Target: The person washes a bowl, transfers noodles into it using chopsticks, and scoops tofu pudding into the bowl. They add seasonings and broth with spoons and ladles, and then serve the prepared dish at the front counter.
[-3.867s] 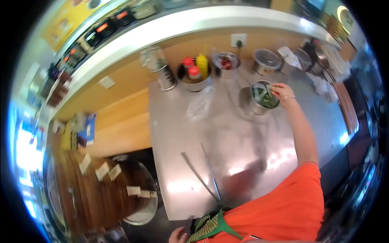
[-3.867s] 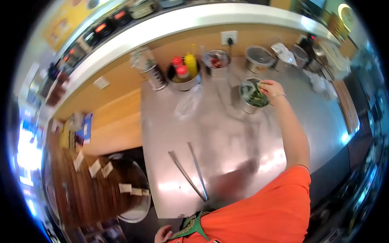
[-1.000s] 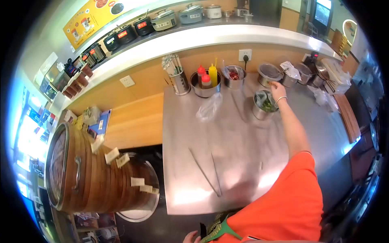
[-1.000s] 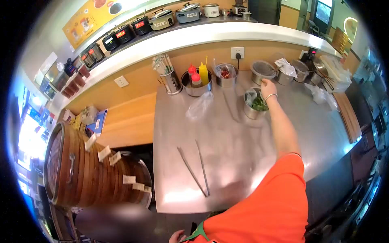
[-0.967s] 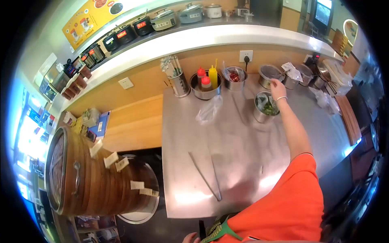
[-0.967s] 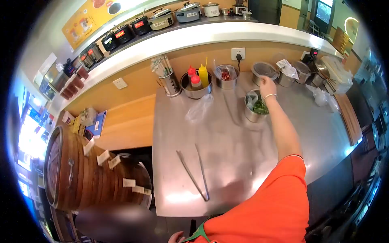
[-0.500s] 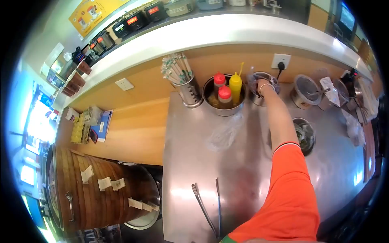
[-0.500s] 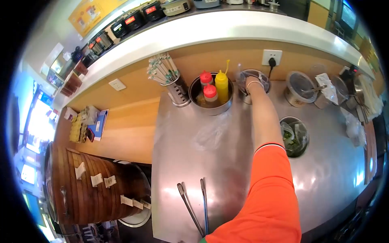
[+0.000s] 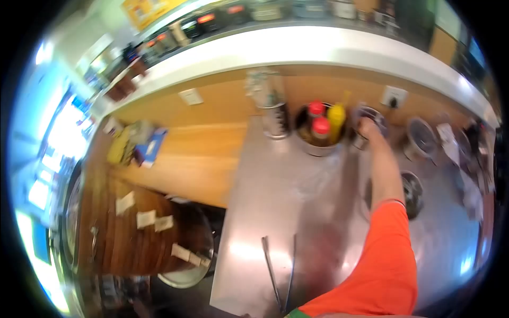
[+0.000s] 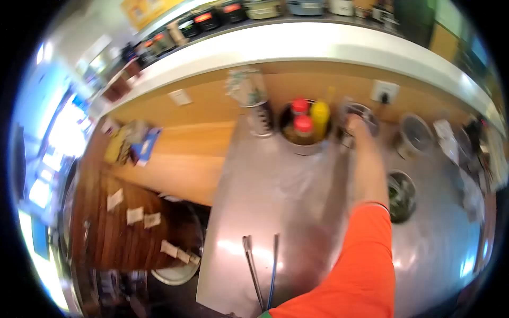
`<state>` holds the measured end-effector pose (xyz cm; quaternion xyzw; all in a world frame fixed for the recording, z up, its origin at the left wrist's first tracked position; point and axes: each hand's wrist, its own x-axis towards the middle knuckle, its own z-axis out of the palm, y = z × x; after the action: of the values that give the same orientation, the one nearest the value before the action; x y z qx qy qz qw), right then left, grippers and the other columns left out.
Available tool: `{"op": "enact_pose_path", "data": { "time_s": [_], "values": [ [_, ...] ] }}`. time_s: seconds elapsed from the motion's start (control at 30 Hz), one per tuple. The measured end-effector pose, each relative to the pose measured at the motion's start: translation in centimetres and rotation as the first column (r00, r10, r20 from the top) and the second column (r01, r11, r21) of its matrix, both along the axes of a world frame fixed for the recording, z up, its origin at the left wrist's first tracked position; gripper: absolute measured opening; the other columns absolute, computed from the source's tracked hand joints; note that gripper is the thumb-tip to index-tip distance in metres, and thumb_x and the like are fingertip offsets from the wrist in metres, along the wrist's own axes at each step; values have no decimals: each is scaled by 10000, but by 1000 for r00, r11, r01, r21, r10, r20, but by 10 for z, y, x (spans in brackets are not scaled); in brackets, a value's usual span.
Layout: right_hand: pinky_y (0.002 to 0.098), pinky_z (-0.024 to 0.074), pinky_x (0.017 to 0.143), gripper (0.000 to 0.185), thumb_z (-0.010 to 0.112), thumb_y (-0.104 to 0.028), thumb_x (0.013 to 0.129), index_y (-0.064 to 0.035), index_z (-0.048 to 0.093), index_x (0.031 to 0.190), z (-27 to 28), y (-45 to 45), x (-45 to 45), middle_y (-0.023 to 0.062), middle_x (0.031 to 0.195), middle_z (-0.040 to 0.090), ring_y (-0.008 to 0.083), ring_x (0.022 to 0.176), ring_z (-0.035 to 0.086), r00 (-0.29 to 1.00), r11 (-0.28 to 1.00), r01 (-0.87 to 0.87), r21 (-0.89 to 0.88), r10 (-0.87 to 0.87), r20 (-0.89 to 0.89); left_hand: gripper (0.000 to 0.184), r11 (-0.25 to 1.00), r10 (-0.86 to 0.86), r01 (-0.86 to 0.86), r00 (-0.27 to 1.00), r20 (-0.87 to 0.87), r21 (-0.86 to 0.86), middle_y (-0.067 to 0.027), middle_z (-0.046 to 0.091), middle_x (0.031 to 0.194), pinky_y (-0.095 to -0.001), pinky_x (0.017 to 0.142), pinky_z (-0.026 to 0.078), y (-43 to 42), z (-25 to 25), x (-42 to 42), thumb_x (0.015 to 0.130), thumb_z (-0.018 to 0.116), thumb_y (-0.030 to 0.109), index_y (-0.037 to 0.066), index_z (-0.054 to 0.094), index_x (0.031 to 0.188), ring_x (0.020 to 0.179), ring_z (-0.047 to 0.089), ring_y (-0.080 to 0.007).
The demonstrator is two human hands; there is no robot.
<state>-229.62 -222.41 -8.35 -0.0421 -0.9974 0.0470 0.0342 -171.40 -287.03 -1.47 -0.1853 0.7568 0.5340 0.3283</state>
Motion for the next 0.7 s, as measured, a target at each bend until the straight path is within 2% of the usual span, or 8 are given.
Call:
{"op": "enact_pose_path", "data": {
  "time_s": [0.1, 0.17, 0.2, 0.27, 0.33, 0.37, 0.43, 0.7],
  "values": [
    [391, 446, 819, 268, 459, -208, 818, -23, 631, 908, 65, -54, 12, 195, 964, 611, 334, 919, 570, 985, 995, -71, -69, 81, 154, 350, 985, -159, 159, 987, 2, -66, -152, 489, 1229, -358, 946, 395, -2, 7, -7, 866, 537, 140, 50, 497, 1201, 1113, 483, -271],
    [358, 443, 819, 336, 372, -218, 875, -10, 609, 991, 58, -43, -2, 196, 966, 605, 314, 896, 573, 981, 931, 193, -310, -194, 30, 323, 957, -278, 278, 960, 10, -87, -151, 462, 1270, -366, 961, 391, 2, 21, -20, 883, 491, 113, 40, 502, 1197, 1149, 458, -256],
    [358, 436, 841, 322, 400, -223, 873, -30, 606, 1029, 19, -20, 0, 190, 1040, 588, 315, 969, 554, 982, 961, 141, -239, -167, -92, 371, 889, -322, 317, 946, 43, -332, -140, 568, 1105, -310, 880, 423, 19, 45, -24, 859, 562, 272, 25, 544, 1135, 1021, 550, -228],
    [350, 476, 781, 229, 502, -153, 830, -32, 637, 970, -8, 30, -37, 151, 976, 638, 319, 920, 598, 976, 974, 217, -67, -215, 41, 410, 921, -252, 249, 967, 29, -299, -169, 567, 1085, -342, 869, 430, 20, 39, -22, 843, 550, 336, 30, 557, 1117, 1001, 549, -294],
    [296, 496, 700, 216, 595, -1, 736, -23, 636, 947, -39, 76, -56, 92, 864, 650, 198, 783, 617, 907, 480, 342, -808, -394, 149, 398, 919, -277, 253, 960, -40, -303, -183, 576, 1048, -362, 845, 437, 17, 35, -19, 834, 549, 320, 24, 568, 1099, 978, 552, -317],
    [296, 496, 700, 216, 595, -1, 736, -23, 636, 947, -32, 73, -46, 92, 864, 650, 198, 783, 617, 914, 492, 328, -806, -380, 140, 398, 926, -261, 235, 964, -49, -297, -183, 576, 1048, -362, 845, 437, 16, 32, -13, 834, 549, 320, 24, 568, 1099, 978, 552, -317],
    [256, 484, 691, 259, 596, -23, 762, -1, 596, 1020, 6, 60, -20, 74, 901, 617, 165, 788, 583, 871, -81, 114, -990, -472, 139, 397, 931, -298, 262, 948, -114, -255, -183, 573, 1056, -361, 849, 435, 13, 30, -12, 836, 547, 321, 24, 565, 1099, 981, 550, -321],
    [180, 415, 595, 189, 568, -12, 767, -3, 587, 955, 212, -151, 157, 30, 825, 587, 84, 672, 523, 977, 211, -42, -977, 211, 3, 375, 944, -280, 199, 905, -321, -263, -172, 563, 1083, -386, 870, 424, -19, 10, 25, 835, 541, 301, 40, 553, 1105, 1009, 535, -326]
  ]
}}
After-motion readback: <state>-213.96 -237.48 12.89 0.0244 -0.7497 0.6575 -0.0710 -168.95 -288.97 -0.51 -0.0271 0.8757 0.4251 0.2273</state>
